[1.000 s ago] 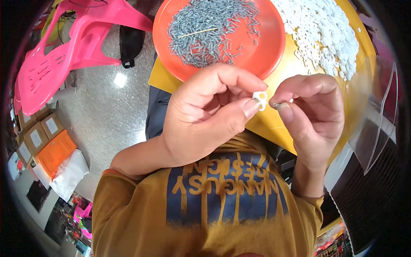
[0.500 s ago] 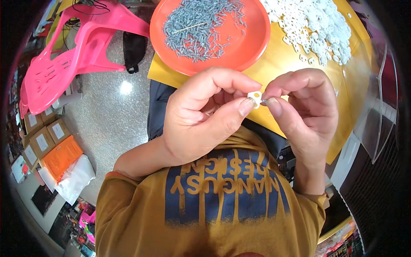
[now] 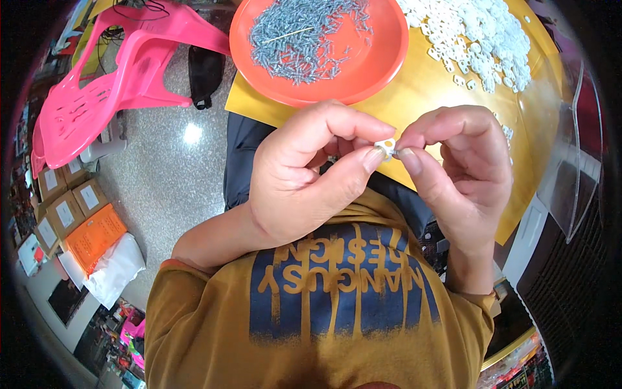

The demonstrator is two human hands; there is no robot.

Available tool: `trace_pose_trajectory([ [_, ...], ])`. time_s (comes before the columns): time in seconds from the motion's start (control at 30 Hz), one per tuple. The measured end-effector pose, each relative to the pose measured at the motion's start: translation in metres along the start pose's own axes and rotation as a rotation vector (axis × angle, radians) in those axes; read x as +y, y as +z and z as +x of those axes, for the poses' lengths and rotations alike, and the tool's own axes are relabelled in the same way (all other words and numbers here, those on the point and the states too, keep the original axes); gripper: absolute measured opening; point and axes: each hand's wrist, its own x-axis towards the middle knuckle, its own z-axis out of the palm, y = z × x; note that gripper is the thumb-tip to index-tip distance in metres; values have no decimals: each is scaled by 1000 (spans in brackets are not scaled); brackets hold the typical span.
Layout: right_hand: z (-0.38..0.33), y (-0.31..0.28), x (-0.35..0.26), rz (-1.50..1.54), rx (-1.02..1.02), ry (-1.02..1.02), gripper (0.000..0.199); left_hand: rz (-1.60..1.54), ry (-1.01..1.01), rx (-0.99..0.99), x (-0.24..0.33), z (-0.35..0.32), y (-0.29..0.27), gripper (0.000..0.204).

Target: Assembling small plastic parts with springs and pins at a workbench.

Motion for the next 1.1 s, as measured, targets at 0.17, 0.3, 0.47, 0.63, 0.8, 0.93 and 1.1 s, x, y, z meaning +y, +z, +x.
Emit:
trace_pose_trajectory([
  [0.17,-1,2,-7,-198,-42,-26,22,225,151,47,-3,-3,0,17],
  [0.3,-2,5,-5,-218,-32,-48,21,247,167,65,-6,-5,0,17],
  [0.47,-7,11,-2,-213,63,9,22,77,71,74,-7,-2,3,17],
  [0.63,-9,14,8,-363,142,-106,16,59,16,116,-16,-5,1,16],
  [0.8,-8,11,10,-310,169,-211,20,73,-38,131,-17,-7,1,16],
  [0.93,-10,8,13,-319,220,-219,19,81,-23,113,-19,-5,7,16],
  [1.1,-12,1,19,-248,195,-131,14,60,8,101,-27,-2,11,16],
])
